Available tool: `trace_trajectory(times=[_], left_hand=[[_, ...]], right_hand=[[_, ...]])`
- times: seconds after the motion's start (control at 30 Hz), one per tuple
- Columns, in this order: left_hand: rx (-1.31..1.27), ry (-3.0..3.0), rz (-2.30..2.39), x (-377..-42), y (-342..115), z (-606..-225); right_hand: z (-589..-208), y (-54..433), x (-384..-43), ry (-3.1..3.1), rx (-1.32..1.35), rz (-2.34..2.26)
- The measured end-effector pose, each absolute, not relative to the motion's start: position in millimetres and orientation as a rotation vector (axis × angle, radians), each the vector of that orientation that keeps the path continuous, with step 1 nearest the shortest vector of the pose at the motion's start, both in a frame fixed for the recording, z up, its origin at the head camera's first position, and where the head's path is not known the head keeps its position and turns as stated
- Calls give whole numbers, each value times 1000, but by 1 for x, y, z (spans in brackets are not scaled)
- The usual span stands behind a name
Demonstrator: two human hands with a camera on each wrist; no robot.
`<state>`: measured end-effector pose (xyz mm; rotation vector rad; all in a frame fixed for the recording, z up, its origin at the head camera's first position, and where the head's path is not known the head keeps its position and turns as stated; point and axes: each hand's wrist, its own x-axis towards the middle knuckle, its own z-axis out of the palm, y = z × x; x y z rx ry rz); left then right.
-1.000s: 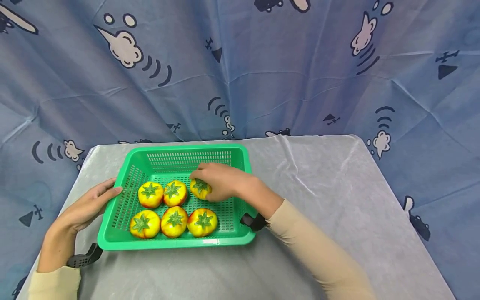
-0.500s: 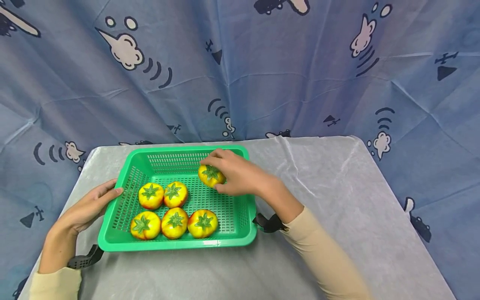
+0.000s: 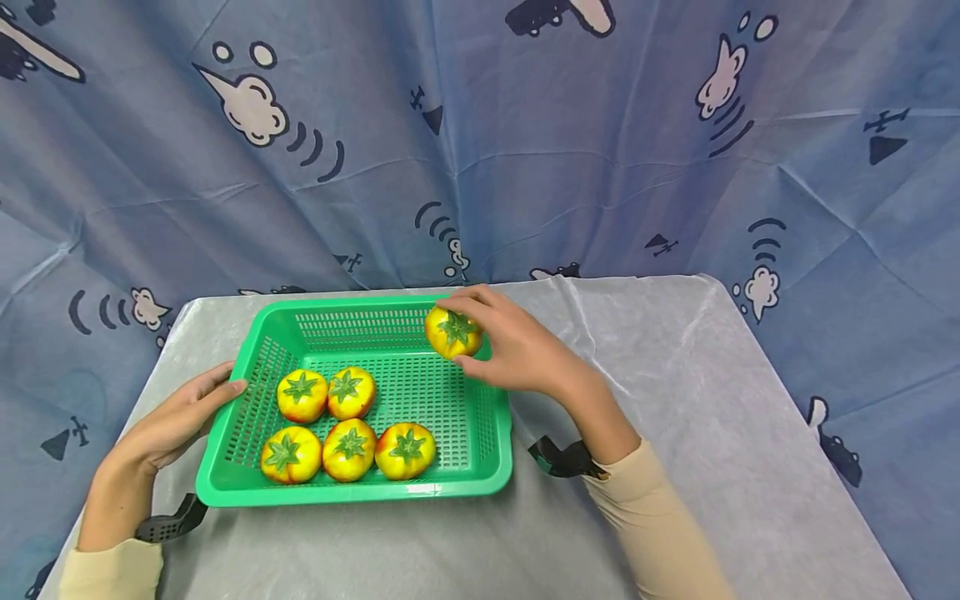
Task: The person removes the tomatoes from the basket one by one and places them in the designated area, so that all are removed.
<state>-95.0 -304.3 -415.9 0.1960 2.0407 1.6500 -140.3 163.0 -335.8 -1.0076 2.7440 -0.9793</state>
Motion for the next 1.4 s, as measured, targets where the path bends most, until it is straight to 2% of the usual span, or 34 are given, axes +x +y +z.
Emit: trace_trajectory(times=[0.8,1.4], left_hand=[[193,2042,1647,-96,-302,-416],[208,2035,1641,-93,-304,-417]], right_hand=[[-375,218,-127,2961,-662,-1301],[-397,235,-134,3013,-561,-1253]])
